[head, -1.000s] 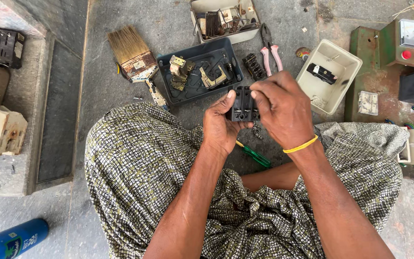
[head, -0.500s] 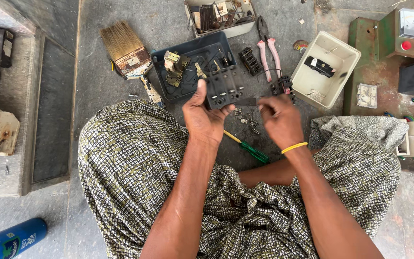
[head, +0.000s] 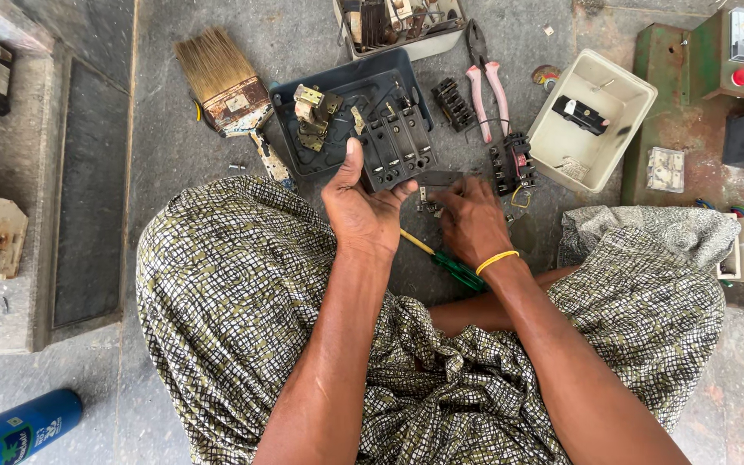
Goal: The person disassembles an electrical component by hand and using a screwdriver, removing small screws and internal parts.
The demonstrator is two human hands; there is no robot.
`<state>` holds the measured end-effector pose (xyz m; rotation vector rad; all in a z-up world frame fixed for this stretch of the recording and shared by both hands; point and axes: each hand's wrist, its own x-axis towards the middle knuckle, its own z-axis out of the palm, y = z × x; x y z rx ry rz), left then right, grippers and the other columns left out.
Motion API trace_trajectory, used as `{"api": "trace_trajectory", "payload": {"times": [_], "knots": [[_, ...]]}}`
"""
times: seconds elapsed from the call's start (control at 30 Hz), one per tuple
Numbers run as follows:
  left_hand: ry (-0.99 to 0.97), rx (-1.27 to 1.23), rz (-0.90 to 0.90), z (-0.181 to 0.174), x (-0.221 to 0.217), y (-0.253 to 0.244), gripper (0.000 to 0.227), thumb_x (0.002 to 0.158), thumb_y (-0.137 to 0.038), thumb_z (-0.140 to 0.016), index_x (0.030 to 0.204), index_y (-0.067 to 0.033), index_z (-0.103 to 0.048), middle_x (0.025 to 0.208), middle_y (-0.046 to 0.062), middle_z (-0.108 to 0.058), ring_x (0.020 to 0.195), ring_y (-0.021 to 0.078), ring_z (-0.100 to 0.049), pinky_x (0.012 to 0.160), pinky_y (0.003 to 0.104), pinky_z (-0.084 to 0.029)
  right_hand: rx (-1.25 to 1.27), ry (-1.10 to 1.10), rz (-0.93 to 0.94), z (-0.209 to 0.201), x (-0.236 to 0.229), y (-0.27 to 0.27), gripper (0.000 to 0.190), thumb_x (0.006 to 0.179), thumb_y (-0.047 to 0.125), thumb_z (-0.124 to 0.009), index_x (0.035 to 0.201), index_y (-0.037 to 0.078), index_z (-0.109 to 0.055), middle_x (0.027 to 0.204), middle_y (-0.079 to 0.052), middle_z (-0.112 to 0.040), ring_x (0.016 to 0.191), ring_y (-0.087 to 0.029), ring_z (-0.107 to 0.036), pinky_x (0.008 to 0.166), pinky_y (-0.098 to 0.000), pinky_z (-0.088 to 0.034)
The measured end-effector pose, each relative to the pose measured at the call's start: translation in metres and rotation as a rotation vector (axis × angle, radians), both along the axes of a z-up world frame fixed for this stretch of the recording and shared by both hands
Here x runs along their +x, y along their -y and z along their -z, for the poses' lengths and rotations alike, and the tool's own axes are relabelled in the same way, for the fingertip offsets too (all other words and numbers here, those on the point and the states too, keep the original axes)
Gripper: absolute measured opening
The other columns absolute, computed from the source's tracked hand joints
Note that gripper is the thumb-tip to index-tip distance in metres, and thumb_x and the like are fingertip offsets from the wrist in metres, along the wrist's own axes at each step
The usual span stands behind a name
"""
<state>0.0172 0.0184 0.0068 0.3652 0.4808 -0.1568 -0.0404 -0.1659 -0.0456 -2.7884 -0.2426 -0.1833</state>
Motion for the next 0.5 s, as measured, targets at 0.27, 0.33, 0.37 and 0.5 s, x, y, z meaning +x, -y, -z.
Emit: {"api": "trace_trajectory", "payload": {"times": [0.27,0.33,0.37,0.5], "knots": [[0.001,0.013,0.003,-0.001,0.000,0.004,0.037,0.093,-0.030,-0.071,0.114,-0.0013,-0.066,0.102,0.012,-0.072,0.081,0.0291,-0.071,0.056,0.044,-0.057,0.108,-0.010,0.160,0.000,0.007,0.010,0.029,0.084,0.002,-0.067,0.109,0.010,-0.078,0.101,-0.015,-0.066,0.100,-0.035,-0.064,0.089,-0.0463,-0.053],[0.010,0.020,0.001,0.001,-0.001,0.003,0.036,0.092,-0.031,-0.071,0.114,-0.0018,-0.065,0.102,0.012,-0.072,0.081,0.0287,-0.071,0.056,0.043,-0.057,0.103,-0.014,0.165,0.001,0.008,0.007,0.027,0.085,0.003,-0.067,0.107,0.010,-0.079,0.102,-0.014,-0.067,0.100,-0.034,-0.065,0.089,-0.0459,-0.053],[0.010,0.017,0.002,0.001,-0.001,0.003,0.036,0.092,-0.030,-0.070,0.113,-0.0018,-0.066,0.102,0.012,-0.072,0.080,0.0286,-0.071,0.056,0.043,-0.058,0.131,-0.026,0.146,0.001,0.009,0.005,0.022,0.086,0.006,-0.070,0.106,0.010,-0.079,0.101,-0.014,-0.067,0.099,-0.034,-0.065,0.088,-0.0456,-0.053],[0.026,0.009,0.018,0.003,-0.001,0.004,0.035,0.094,-0.030,-0.071,0.113,-0.0004,-0.066,0.101,0.013,-0.072,0.079,0.0286,-0.071,0.056,0.043,-0.058,0.122,-0.004,0.056,-0.002,0.008,-0.001,0.017,0.085,0.008,-0.073,0.101,0.010,-0.080,0.099,-0.013,-0.068,0.098,-0.034,-0.065,0.089,-0.0456,-0.054]]}}
